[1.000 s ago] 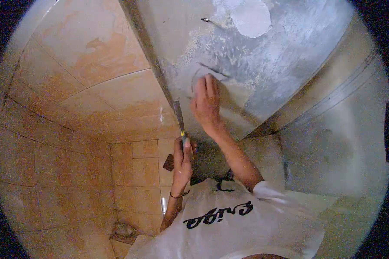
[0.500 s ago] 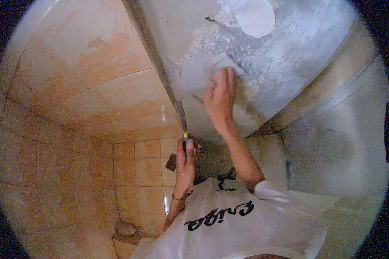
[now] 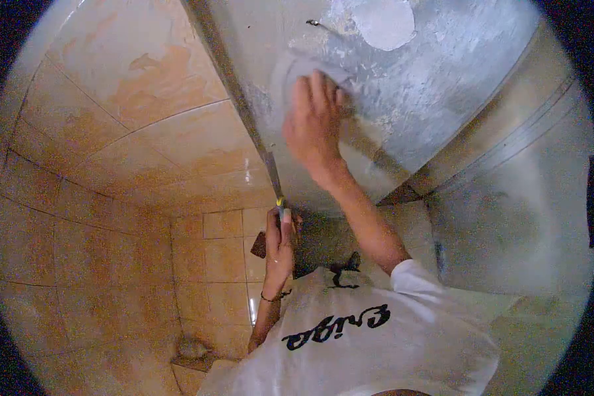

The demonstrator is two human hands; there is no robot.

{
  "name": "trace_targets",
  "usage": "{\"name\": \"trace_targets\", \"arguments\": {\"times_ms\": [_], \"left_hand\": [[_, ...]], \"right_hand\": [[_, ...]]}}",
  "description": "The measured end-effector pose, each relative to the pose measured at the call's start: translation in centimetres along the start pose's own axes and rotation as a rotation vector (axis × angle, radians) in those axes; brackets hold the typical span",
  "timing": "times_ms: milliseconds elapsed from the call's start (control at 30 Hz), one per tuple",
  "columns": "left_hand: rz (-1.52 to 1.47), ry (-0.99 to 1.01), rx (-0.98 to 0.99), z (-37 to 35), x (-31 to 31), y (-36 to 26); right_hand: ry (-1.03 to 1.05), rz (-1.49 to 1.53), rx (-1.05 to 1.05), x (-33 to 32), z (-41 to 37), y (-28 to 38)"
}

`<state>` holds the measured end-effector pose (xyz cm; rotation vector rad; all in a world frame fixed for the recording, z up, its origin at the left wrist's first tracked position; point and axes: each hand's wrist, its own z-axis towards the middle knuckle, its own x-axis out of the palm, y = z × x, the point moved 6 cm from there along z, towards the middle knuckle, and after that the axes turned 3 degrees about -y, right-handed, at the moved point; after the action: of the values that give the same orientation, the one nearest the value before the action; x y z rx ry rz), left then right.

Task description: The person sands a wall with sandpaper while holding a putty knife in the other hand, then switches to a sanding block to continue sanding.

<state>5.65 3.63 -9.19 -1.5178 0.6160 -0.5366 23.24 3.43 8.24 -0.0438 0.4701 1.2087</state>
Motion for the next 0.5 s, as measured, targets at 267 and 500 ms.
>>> {"name": "trace_targets", "arguments": {"times_ms": [267,500], "left_hand": [[-0.088,-0.058,-0.029,-0.2,0.6,0.5],[0.046,-0.005,0.058,-0.3,0.9,1.0]], "right_hand": [[0.116,-0.049,0.022,0.3,-2.0,-1.7],[0.166,-0.111,-0.22,4.0,-6.9,-0.9]]}}
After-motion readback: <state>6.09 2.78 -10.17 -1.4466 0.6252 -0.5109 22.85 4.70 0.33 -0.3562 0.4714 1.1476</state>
